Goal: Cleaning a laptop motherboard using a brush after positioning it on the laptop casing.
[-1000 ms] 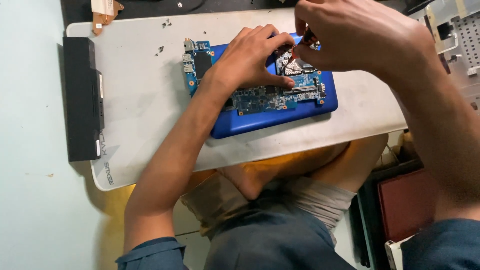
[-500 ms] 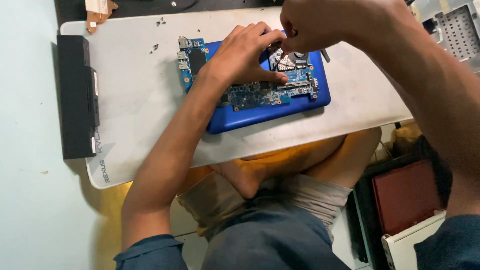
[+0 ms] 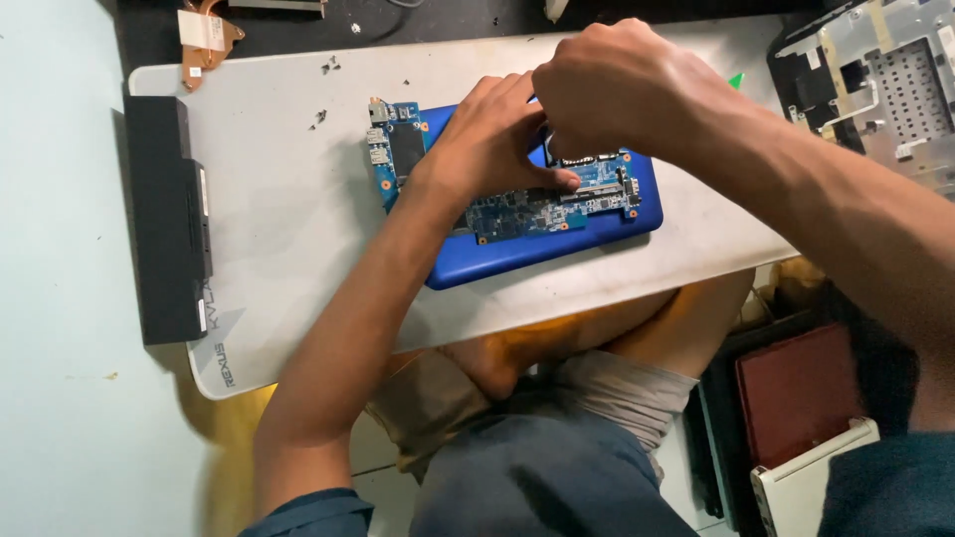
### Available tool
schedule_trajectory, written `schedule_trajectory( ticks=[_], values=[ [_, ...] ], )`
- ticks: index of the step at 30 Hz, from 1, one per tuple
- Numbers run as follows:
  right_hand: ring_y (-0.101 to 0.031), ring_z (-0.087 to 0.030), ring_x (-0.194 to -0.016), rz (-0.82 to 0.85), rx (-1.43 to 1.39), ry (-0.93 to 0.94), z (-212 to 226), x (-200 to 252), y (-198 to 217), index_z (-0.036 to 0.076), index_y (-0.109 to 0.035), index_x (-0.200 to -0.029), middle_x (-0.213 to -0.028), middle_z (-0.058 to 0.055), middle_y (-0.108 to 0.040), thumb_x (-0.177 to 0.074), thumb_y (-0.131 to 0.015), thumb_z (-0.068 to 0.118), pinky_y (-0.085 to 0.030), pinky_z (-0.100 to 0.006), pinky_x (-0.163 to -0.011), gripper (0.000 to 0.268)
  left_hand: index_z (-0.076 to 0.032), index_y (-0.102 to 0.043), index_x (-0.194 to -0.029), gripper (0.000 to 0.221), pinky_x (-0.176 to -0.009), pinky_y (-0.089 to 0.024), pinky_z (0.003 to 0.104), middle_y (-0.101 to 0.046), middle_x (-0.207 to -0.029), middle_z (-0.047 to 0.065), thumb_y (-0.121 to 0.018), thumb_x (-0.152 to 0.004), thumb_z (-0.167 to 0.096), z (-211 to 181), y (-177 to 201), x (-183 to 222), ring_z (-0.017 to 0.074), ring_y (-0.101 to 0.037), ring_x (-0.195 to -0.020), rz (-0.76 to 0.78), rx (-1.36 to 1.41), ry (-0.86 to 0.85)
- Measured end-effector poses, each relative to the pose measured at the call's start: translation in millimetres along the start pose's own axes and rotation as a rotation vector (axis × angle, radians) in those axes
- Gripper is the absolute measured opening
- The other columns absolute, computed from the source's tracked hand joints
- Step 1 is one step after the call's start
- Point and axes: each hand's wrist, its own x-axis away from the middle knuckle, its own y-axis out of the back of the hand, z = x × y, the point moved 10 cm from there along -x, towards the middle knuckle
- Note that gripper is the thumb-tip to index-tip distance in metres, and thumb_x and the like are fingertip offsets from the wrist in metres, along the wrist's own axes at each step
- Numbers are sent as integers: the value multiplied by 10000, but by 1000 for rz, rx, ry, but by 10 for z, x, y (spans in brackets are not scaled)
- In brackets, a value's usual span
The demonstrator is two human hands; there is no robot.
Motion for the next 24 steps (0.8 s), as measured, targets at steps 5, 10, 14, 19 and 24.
schedule_trajectory(
  ticks=[5,10,14,19,24],
  values=[
    [-789,-239,-551,-23,87,91,46,-51,-9,93,-916,-958,-910,-132,-889,-887,-862,252,-645,-372,-544,182,-152,-770,-953,641,-1081,-503,483,-742,-1102,49,-1169,-718,-595,21,-1,-13,300,-669,-1077,0,-10,2],
    [-731,8,-504,-36,615,358,238,11,-238,295,-782,-809,-879,4,-889,-1107,-798,250,-491,-154,-522,302,-117,-912,-1044,728,-1225,-484,495,-720,-1468,115,-1113,-720,-737,130,-153,-11,301,-668,-1337,87,-102,48],
    [-689,-33,-586,-248,678,610,350,144,-161,325,-634,-786,-777,63,-809,-1090,-818,215,-542,-226,-589,372,-164,-828,-1263,790,-1166,-478,496,-726,-1346,57,-1126,-738,-673,105,-105,7,292,-673,-1238,47,-46,22],
    [-751,-148,-650,-814,50,840,107,418,-44,174,-758,-882,-767,4,-805,-1220,-862,84,-579,-285,-594,364,-107,-806,-931,762,-1068,-516,429,-690,-1121,22,-1201,-665,-702,147,-90,12,232,-643,-996,-38,24,35],
    [-606,-313,-772,-802,-634,468,64,602,166,-149,-698,-1217,-1064,-230,-683,-1142,-825,-171,-510,-431,-683,149,-132,-847,-1187,870,-1097,-472,492,-704,-1196,37,-1135,-710,-800,91,-117,-58,283,-641,-1091,11,-76,15]
  ],
)
